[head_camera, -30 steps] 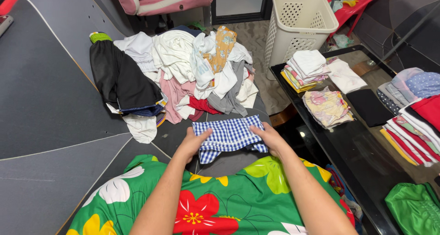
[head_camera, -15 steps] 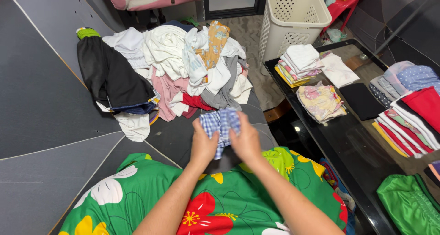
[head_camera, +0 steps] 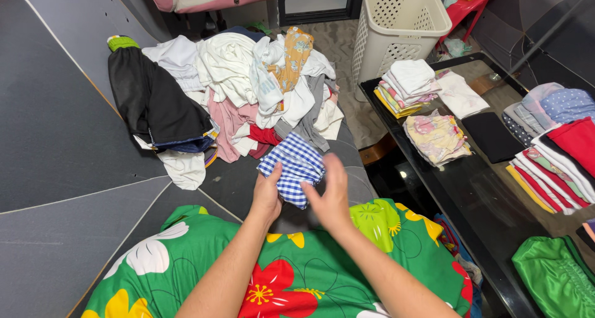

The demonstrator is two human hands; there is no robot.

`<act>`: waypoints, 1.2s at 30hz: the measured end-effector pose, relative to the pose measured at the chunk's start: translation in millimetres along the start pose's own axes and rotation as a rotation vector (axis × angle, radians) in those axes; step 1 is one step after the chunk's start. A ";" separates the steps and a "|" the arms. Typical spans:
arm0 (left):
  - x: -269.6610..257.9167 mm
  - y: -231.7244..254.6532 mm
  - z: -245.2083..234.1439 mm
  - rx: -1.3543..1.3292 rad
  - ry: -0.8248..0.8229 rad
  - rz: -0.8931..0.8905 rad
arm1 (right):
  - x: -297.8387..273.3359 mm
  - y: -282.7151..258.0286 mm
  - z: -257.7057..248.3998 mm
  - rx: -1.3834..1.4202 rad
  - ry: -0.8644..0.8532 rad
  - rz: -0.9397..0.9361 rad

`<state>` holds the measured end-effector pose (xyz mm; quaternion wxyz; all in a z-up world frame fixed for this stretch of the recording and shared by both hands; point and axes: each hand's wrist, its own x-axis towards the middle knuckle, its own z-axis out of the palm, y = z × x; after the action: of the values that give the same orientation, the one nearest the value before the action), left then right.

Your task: The person folds clothes by hand, including a patterned shirt, black shorts, and white garments, and places them onto a glass table.

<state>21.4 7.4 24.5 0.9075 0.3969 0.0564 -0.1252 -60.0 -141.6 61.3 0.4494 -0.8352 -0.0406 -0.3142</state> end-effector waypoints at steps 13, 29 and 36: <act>-13.0 -9.7 30.8 0.064 0.044 0.021 | -1.9 32.9 26.7 1.107 0.086 0.638; -2.6 -16.2 -3.9 0.478 0.354 0.252 | -8.9 18.6 13.0 0.911 -0.511 0.416; -29.1 17.2 36.8 1.043 0.248 0.635 | -3.6 27.2 8.8 1.235 -0.364 0.928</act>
<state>-1.8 -3.1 67.5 0.5738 0.7969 -0.0281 0.1867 -49.2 -150.1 36.0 0.9028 -0.4049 0.0719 0.1261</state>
